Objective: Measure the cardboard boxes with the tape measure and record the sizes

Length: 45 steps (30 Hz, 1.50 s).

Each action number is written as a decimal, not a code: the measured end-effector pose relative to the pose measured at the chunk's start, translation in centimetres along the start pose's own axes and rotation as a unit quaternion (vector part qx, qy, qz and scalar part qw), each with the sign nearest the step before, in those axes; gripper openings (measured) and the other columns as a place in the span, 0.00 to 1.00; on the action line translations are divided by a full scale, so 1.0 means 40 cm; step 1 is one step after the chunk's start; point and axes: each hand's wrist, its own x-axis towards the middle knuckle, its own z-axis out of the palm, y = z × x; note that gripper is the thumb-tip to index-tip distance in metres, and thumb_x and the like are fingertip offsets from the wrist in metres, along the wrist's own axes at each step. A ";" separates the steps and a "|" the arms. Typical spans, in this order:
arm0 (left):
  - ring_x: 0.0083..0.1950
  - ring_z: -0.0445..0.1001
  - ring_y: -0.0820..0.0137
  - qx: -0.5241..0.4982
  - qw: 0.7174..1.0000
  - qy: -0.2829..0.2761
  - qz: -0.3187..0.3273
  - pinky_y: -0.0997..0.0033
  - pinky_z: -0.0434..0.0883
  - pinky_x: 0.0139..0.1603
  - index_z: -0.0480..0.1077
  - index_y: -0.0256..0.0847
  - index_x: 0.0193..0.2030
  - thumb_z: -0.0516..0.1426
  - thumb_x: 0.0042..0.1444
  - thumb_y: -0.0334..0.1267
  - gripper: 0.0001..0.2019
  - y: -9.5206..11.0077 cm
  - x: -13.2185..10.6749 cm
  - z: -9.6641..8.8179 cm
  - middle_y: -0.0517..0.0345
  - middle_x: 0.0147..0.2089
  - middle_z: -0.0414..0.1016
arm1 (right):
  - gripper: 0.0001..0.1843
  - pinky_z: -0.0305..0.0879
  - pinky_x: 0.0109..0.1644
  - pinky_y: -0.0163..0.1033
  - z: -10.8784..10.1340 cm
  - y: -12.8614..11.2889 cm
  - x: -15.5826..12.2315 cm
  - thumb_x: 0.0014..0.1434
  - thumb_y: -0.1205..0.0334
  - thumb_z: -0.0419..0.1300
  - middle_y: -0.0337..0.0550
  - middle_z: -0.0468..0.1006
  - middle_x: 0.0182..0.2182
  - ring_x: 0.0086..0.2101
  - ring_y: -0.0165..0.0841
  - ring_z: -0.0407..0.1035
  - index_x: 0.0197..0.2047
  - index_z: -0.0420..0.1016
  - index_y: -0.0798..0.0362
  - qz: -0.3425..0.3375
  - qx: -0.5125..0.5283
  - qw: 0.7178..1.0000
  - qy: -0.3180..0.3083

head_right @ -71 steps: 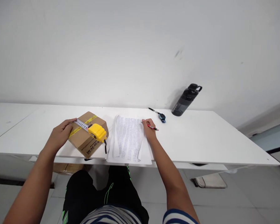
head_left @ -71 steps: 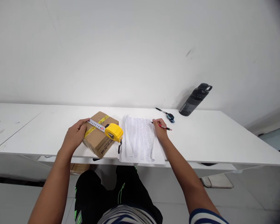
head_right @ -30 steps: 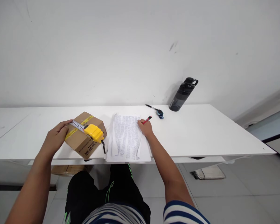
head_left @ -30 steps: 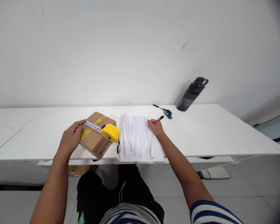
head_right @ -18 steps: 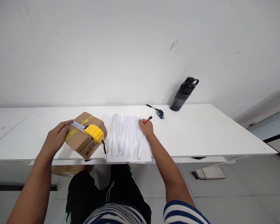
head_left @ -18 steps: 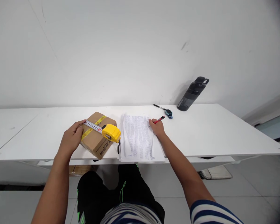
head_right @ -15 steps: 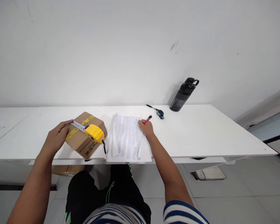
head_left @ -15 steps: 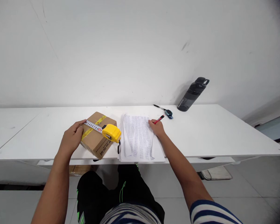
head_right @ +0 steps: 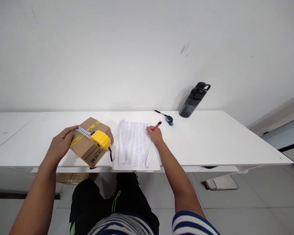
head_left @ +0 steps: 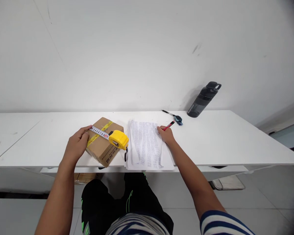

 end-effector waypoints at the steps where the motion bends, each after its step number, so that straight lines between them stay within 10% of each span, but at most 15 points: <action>1: 0.52 0.73 0.62 -0.001 1.000 0.000 -0.001 0.64 0.70 0.53 0.72 0.53 0.56 0.48 0.60 0.43 0.20 0.000 0.000 0.000 0.61 0.55 0.76 | 0.21 0.49 0.28 0.36 0.000 -0.001 0.000 0.55 0.49 0.53 0.32 0.53 0.16 0.22 0.28 0.50 0.18 0.52 0.49 0.002 -0.003 1.000 0.007; 22: 0.55 0.73 0.63 -0.020 0.999 -0.002 0.026 0.64 0.68 0.57 0.73 0.49 0.56 0.47 0.59 0.40 0.21 -0.018 -0.018 0.002 0.62 0.57 0.75 | 0.24 0.54 0.30 0.38 -0.004 0.000 -0.019 0.55 0.41 0.53 0.37 0.63 0.15 0.24 0.33 0.59 0.18 0.61 0.50 -0.019 -0.056 0.998 -0.003; 29: 0.59 0.70 0.63 -0.012 1.000 -0.016 0.023 0.63 0.65 0.60 0.71 0.48 0.58 0.46 0.61 0.38 0.22 -0.025 -0.032 -0.005 0.61 0.59 0.73 | 0.22 0.64 0.40 0.44 0.019 0.052 -0.003 0.56 0.49 0.51 0.50 0.72 0.43 0.35 0.40 0.68 0.48 0.73 0.51 -0.104 -0.167 0.977 0.081; 34: 0.60 0.69 0.62 -0.020 1.000 -0.016 0.018 0.62 0.65 0.60 0.71 0.49 0.58 0.45 0.62 0.39 0.22 -0.032 -0.039 -0.007 0.61 0.60 0.72 | 0.25 0.65 0.43 0.45 0.034 0.085 0.019 0.56 0.57 0.45 0.50 0.71 0.43 0.40 0.42 0.69 0.51 0.74 0.48 -0.092 -0.221 0.971 0.011; 45: 0.59 0.70 0.63 -0.037 0.999 -0.013 0.029 0.64 0.65 0.60 0.71 0.48 0.58 0.46 0.62 0.39 0.21 -0.050 -0.039 -0.009 0.60 0.60 0.72 | 0.38 0.66 0.45 0.48 0.019 0.069 0.024 0.54 0.45 0.51 0.56 0.74 0.47 0.36 0.44 0.73 0.64 0.56 0.56 0.049 -0.030 0.983 0.172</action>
